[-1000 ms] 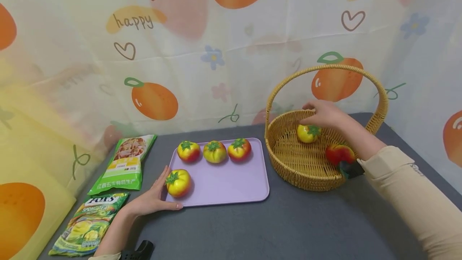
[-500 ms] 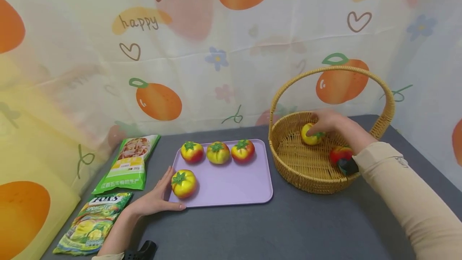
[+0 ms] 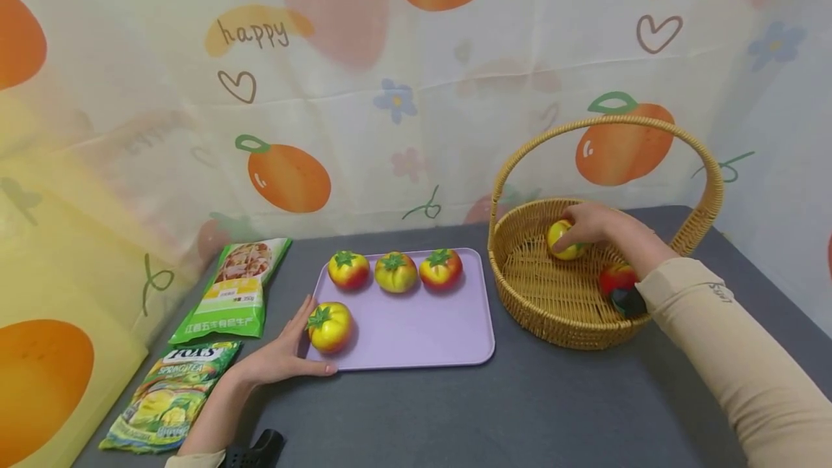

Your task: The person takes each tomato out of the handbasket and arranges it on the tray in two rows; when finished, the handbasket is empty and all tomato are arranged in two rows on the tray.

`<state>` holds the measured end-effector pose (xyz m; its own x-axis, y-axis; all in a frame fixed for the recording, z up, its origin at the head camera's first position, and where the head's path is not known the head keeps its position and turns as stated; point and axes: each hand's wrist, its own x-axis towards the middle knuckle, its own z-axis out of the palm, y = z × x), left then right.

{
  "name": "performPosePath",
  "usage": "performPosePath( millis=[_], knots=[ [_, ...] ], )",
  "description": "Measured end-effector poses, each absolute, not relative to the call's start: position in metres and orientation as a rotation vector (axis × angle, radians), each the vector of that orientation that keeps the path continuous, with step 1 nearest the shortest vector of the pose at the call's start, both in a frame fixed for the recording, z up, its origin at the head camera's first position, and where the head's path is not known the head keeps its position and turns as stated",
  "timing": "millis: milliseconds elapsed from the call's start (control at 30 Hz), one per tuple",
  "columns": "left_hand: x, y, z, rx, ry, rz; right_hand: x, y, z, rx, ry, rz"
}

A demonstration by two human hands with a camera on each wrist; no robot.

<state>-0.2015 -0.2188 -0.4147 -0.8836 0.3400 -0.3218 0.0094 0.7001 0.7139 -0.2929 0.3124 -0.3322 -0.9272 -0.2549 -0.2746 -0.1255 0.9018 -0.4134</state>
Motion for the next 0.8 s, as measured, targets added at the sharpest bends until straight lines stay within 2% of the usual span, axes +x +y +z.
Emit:
performPosePath(
  millis=[333,800],
  knots=[
    [-0.201,-0.219,-0.414,0.275,2.479,1.034,-0.291,0.31,-0.329,-0.317,2.75,-0.572],
    [-0.202,-0.219,-0.414,0.284,2.472,1.037,-0.273,0.3,-0.303,-0.387,2.754,-0.695]
  ],
)
